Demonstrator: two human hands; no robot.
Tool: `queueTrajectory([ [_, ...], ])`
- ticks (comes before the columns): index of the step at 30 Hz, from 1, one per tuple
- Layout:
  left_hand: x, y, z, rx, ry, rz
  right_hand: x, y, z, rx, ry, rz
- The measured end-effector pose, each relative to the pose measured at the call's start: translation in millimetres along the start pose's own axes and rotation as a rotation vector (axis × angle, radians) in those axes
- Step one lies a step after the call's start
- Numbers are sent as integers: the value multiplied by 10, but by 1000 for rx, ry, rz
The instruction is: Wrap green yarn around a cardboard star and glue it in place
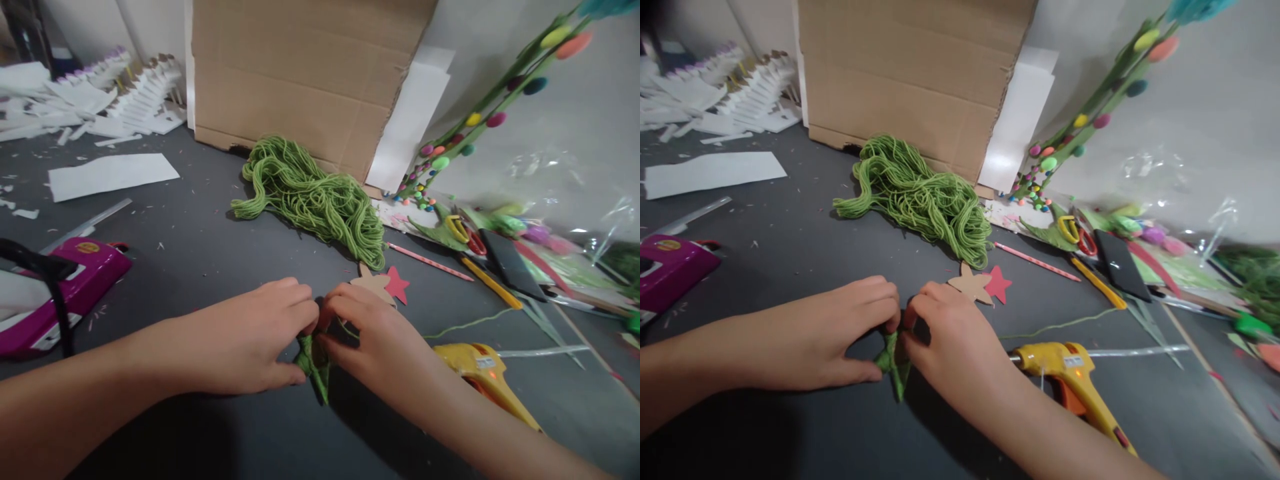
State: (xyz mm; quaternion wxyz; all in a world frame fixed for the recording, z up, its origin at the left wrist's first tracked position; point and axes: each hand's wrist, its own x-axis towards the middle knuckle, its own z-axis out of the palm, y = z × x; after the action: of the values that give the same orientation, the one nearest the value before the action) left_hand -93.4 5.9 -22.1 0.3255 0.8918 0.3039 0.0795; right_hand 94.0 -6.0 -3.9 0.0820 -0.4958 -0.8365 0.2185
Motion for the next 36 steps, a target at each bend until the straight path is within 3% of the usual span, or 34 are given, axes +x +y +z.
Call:
queueTrajectory([
  [7, 3, 6, 2, 2, 5, 11, 53, -21, 9, 7, -4, 36],
  [14, -5, 2, -8, 47, 26, 60, 42, 69, -80, 188, -108, 93],
  [20, 15, 2, -4, 106, 17, 83, -63, 79, -57, 123, -3, 5],
  [24, 10, 18, -4, 103, 11, 63, -205, 137, -149, 70, 185, -27],
  [33, -18, 116, -12, 70, 26, -19, -728, 469, -374, 34, 294, 378],
  [36, -9, 147, 0, 51, 35, -39, -943, 611, -445, -95, 277, 479],
])
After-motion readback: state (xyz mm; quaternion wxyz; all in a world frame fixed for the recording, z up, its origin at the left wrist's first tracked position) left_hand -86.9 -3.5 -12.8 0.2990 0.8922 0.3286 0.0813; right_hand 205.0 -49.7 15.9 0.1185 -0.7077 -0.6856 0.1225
